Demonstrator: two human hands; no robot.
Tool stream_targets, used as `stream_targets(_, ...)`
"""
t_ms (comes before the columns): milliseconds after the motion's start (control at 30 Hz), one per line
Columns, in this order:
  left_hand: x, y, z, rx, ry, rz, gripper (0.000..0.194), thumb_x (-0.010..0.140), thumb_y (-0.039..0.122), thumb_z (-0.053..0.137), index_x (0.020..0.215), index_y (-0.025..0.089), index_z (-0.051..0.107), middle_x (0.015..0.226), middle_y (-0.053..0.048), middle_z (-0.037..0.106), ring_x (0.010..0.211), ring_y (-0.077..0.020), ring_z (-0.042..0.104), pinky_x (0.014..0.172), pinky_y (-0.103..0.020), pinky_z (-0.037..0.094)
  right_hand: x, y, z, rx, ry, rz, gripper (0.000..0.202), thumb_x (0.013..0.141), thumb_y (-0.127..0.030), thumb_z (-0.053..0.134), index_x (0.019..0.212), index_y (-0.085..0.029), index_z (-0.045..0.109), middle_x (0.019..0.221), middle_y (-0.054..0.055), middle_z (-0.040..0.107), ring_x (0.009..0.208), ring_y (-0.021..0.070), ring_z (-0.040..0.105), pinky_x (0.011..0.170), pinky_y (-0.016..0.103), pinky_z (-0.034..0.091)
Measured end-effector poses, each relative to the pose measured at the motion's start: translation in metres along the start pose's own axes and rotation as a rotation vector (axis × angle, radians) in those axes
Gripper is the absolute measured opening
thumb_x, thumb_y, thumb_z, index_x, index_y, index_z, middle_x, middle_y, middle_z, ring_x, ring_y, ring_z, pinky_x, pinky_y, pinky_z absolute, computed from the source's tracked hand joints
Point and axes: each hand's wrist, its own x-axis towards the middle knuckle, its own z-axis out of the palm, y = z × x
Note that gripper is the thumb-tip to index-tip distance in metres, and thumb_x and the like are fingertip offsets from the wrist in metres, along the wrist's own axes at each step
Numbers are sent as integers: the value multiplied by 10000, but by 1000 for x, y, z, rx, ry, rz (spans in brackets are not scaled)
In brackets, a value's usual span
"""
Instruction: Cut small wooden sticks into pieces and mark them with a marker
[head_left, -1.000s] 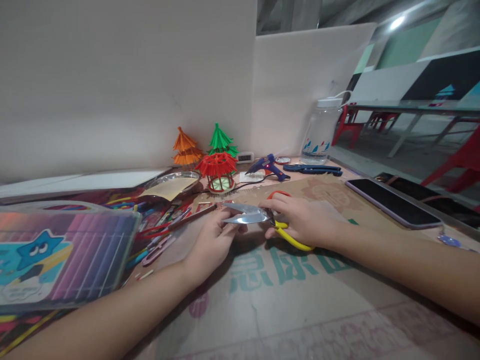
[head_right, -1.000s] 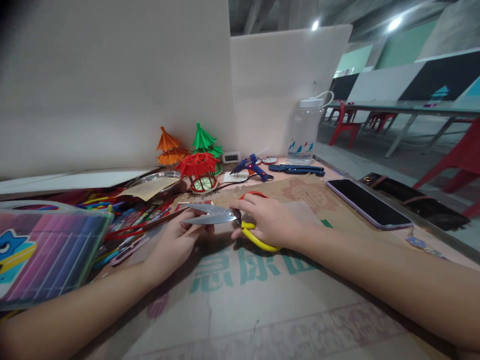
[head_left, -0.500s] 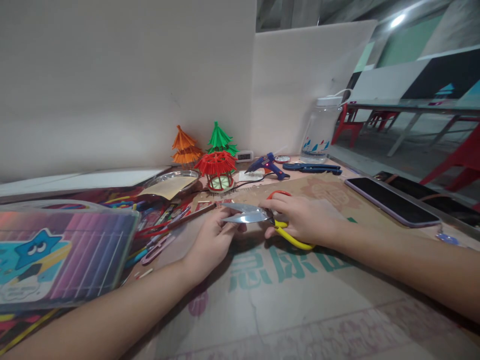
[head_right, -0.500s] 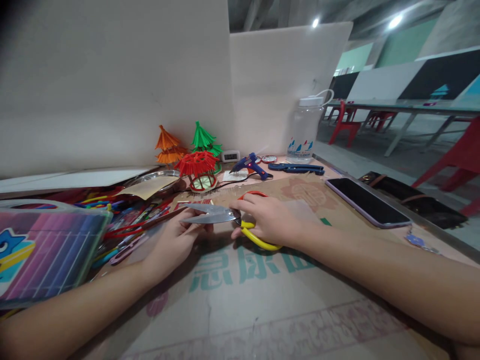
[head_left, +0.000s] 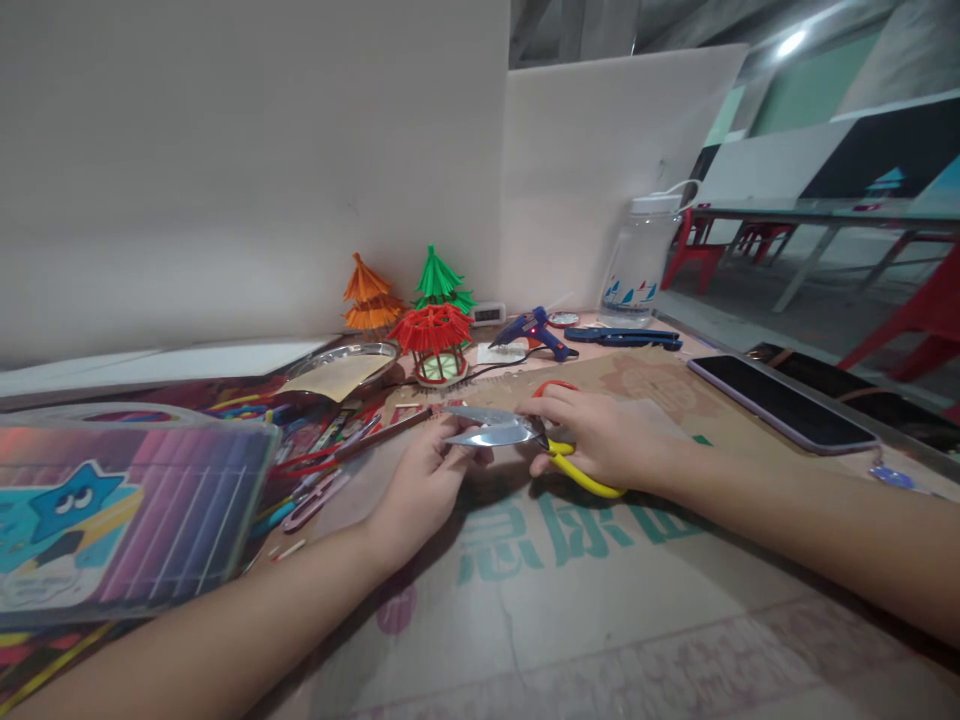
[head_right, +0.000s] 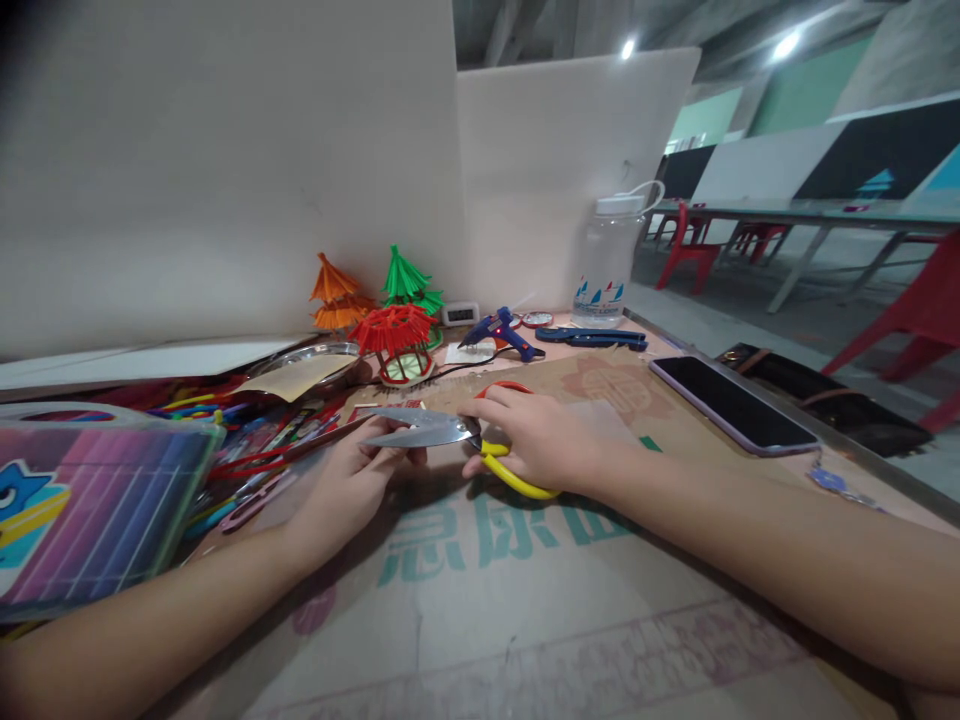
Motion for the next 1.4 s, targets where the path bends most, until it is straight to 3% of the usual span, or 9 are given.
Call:
stream_targets(333,0,-8,0,25,8,19,242,912,287,498,720,173,590,749,-22,614,730,-165,579,700,-280,470,0,-2,3,-41,-17,67,446,827,-474,723,1225,-278,675,1066,46,719,908,218,675,679,271,469)
stream_targets(667,-1,3,1,-4,-4,-16,158,872,217,499,748,183,591,747,-19,646,707,-158,597,683,-267,491,0,-1,0,-31,-13,10,500,858,-494,677,1289,-244,633,1105,87,680,923,236,657,694,302,482)
stream_targets(1000,0,-8,0,19,-11,0,243,912,293,490,726,172,589,758,-25,614,738,-163,579,706,-274,465,-1,0,2,-6,-28,40,448,842,-489,706,1216,-245,666,1047,58,707,915,226,664,695,288,464)
stream_targets(1400,0,5,0,48,-1,-46,136,814,192,503,735,182,612,750,-21,662,719,-167,612,693,-263,503,-1,-1,-1,-16,-3,-6,526,843,-522,696,1280,-233,642,1120,104,674,944,252,660,717,326,503)
